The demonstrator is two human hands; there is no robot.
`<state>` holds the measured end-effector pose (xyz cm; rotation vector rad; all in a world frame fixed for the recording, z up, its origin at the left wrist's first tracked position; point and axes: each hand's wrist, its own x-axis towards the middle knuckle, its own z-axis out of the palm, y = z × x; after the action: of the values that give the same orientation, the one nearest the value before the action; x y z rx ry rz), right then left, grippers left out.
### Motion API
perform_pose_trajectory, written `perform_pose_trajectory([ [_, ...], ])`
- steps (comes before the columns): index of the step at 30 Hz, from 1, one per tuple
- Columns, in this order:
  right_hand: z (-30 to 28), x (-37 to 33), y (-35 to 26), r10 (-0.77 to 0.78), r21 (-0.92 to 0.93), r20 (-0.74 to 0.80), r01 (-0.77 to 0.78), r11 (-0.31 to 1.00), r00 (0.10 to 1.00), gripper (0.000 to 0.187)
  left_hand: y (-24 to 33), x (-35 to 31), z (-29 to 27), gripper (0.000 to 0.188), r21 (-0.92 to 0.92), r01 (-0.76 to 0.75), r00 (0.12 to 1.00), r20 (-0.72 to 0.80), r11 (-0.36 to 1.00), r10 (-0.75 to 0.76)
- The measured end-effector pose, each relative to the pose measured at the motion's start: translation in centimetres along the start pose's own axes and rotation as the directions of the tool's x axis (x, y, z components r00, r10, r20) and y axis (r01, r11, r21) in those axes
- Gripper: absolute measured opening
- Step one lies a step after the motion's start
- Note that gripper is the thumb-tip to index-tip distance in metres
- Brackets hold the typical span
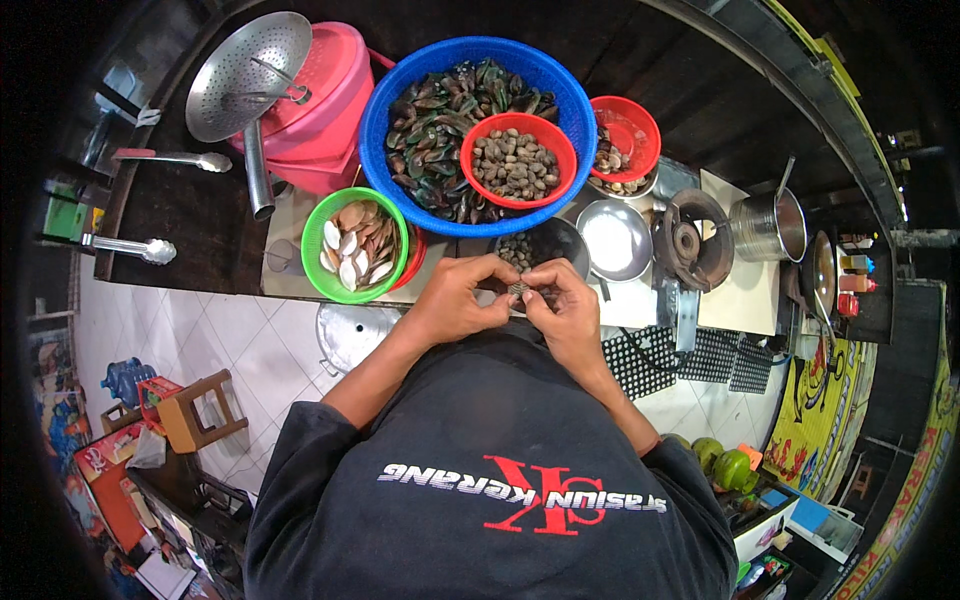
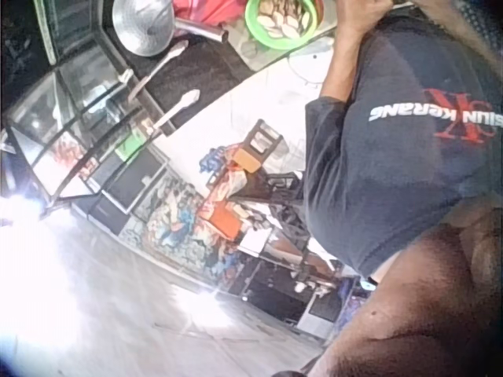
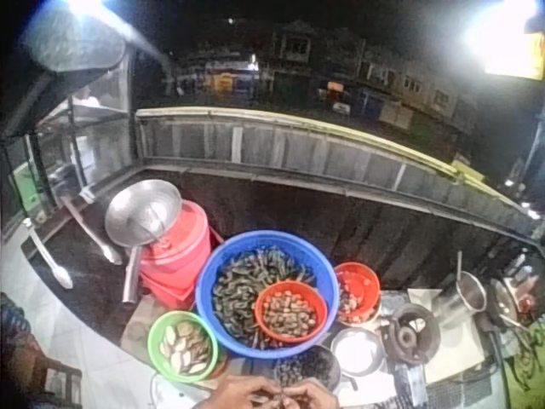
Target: The person stands at a food stall counter and repeatedly picks up small clams from a red bowl, uses a small tool to pry them open, and places the opened clams into a metal bowl. The person continues this process throughout the clip.
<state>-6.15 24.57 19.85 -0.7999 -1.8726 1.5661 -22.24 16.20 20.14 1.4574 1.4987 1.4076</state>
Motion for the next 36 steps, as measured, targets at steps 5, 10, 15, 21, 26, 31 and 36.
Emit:
perform_pose_trajectory([
  [5, 0.2, 0.2, -0.7, 0.037, 0.044, -0.023, -0.036, 0.998, 0.999, 0.011, -0.4, 0.5, -0.1, 0.022, -0.042, -0.029, 1.0, -0.012, 0.999, 0.029],
  [10, 0.1, 0.6, -0.7, 0.064, 0.08, -0.025, -0.061, 0.995, 0.998, 0.013, -1.0, 1.0, -0.2, 0.022, -0.065, -0.049, 0.999, -0.011, 0.997, 0.048],
  [15, -0.3, 0.8, -1.3, 0.074, 0.078, -0.047, -0.07, 0.994, 0.996, 0.013, -0.8, 1.8, -0.4, 0.02, -0.067, -0.053, 0.998, 0.016, 0.996, 0.054],
  [21, -1.2, 1.3, -1.2, 0.021, 0.1, -0.073, -0.013, 0.995, 0.997, 0.012, -0.5, 3.4, -0.4, 0.019, -0.017, -0.15, 0.987, 0.054, 0.989, 0.151],
  [26, -2.4, 1.4, -1.3, 0.048, 0.114, -0.1, -0.037, 0.993, 0.994, 0.01, 0.0, 4.7, 0.5, 0.018, 0.01, -0.176, 0.98, 0.092, 0.984, 0.174],
  [31, -3.3, 2.3, -0.9, -0.018, 0.038, -0.101, 0.022, 0.999, 0.995, 0.009, 0.3, 5.3, 1.8, 0.018, 0.088, -0.175, 0.985, 0.02, 0.981, 0.174],
  [36, -3.8, 3.9, -1.0, -0.047, 0.12, -0.081, 0.056, 0.991, 0.996, 0.011, 0.6, 6.4, 1.8, 0.021, 0.122, -0.18, 0.982, -0.027, 0.976, 0.185],
])
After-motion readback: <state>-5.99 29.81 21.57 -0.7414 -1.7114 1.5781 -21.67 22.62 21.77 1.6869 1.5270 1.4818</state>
